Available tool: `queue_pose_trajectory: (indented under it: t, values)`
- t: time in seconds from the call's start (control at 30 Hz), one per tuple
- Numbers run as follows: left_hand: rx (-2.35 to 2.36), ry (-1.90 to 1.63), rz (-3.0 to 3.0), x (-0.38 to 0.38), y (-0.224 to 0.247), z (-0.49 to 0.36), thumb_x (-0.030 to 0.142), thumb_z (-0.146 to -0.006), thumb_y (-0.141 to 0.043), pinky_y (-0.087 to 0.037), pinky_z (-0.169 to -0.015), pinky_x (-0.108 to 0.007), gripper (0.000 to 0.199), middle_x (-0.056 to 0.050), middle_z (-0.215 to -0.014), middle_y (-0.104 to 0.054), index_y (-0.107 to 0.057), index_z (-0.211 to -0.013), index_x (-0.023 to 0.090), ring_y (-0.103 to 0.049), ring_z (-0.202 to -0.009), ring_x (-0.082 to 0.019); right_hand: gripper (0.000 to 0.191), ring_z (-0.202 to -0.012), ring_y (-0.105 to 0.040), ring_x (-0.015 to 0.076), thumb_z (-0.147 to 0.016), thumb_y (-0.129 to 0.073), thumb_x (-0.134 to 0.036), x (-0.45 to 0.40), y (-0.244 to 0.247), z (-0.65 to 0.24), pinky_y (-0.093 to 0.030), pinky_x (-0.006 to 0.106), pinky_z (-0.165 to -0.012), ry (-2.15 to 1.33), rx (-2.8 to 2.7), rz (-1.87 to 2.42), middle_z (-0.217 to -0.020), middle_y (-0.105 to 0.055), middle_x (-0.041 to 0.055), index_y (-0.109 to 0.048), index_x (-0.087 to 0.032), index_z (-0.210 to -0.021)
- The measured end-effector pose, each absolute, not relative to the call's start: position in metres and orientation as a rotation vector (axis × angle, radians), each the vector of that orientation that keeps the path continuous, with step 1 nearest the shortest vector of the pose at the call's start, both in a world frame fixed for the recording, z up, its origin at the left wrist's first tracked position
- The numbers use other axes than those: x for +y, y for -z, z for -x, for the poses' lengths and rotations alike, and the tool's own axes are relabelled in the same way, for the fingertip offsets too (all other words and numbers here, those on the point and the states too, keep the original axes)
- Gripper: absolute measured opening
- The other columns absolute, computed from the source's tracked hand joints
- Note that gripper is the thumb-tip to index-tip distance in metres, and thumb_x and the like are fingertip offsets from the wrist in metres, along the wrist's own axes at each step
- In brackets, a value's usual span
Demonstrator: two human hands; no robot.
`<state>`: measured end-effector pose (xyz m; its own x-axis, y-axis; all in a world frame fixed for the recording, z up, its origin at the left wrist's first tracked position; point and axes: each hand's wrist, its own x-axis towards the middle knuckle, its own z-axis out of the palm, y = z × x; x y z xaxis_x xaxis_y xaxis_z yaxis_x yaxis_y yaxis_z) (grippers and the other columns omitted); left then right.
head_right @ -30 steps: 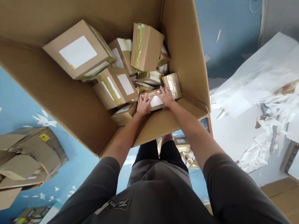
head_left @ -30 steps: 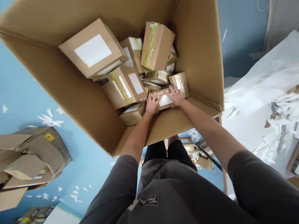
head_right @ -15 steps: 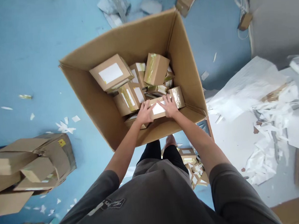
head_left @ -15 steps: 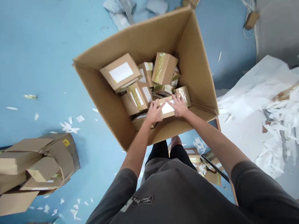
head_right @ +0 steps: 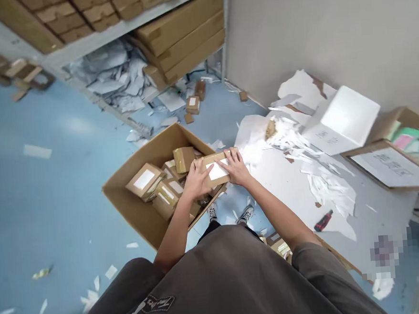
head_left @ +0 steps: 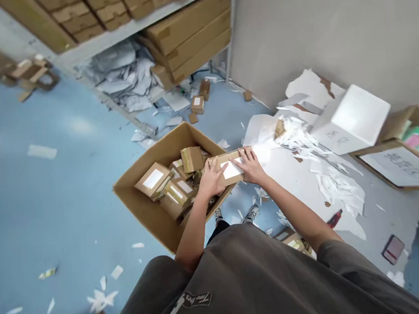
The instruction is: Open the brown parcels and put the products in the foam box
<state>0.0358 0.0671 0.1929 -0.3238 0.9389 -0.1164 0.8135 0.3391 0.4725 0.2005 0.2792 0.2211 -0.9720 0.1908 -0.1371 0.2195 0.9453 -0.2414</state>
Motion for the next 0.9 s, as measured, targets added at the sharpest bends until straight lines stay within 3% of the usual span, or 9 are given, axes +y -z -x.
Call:
queue_pose_trajectory:
  t: [0.2, 0.43, 0.57, 0.77, 0.9]
  values:
    - [1.853, -0.369, -1.979, 0.220, -0.210, -0.132, 0.030, -0.064, -0.101, -0.020, -0.135, -0.069, 0.132, -0.008, -0.188, -0.002, -0.032, -0.176, 0.038, 0.002, -0.169, -0.055, 0.129, -0.168, -0.001, 0.0568, -0.070, -0.094, -0.030, 0.348, -0.232, -0.370, -0.010, 0.075, -0.130, 0.390, 2.969, -0.908, -0.186, -0.009, 0.0176, -0.027, -0.030, -0.179]
    - [1.454, -0.099, -2.041, 0.352, -0.146, -0.276, 0.022, -0.063, -0.095, -0.029, -0.134, -0.063, 0.128, -0.013, -0.187, -0.007, -0.034, -0.175, 0.029, -0.008, -0.170, -0.051, 0.138, -0.167, -0.009, 0.0567, -0.058, -0.102, -0.027, 0.388, -0.146, -0.533, -0.014, 0.073, -0.128, 0.555, 2.610, -1.442, -0.184, -0.013, 0.0260, -0.032, -0.028, -0.177]
    - [1.544, 0.080, -1.743, 0.368, -0.108, -0.331, 0.019, -0.074, -0.086, -0.032, -0.132, -0.062, 0.118, -0.020, -0.186, -0.013, -0.029, -0.177, 0.026, -0.019, -0.170, -0.047, 0.135, -0.167, -0.012, 0.0547, -0.059, -0.102, -0.033, 0.391, -0.099, -0.571, -0.015, 0.072, -0.127, 0.690, 2.367, -1.633, -0.183, -0.016, 0.0282, -0.035, -0.027, -0.175]
    - [1.697, 0.029, -1.494, 0.346, -0.091, -0.361, 0.020, -0.079, -0.084, -0.045, -0.124, -0.056, 0.127, -0.024, -0.186, -0.008, -0.008, -0.181, 0.028, -0.039, -0.162, -0.045, 0.134, -0.168, -0.008, 0.0518, -0.057, -0.102, -0.037, 0.388, -0.079, -0.586, -0.011, 0.072, -0.128, 0.825, 2.444, -1.641, -0.184, -0.014, 0.0252, -0.037, -0.029, -0.174]
    - [1.808, -0.175, -1.488, 0.337, -0.105, -0.352, 0.022, -0.086, -0.078, -0.043, -0.127, -0.051, 0.118, -0.021, -0.186, -0.012, -0.008, -0.181, 0.025, -0.035, -0.166, -0.039, 0.128, -0.167, -0.013, 0.0530, -0.060, -0.100, -0.045, 0.401, -0.086, -0.586, -0.018, 0.073, -0.128, 0.957, 2.352, -1.810, -0.183, -0.017, 0.0244, -0.042, -0.028, -0.172]
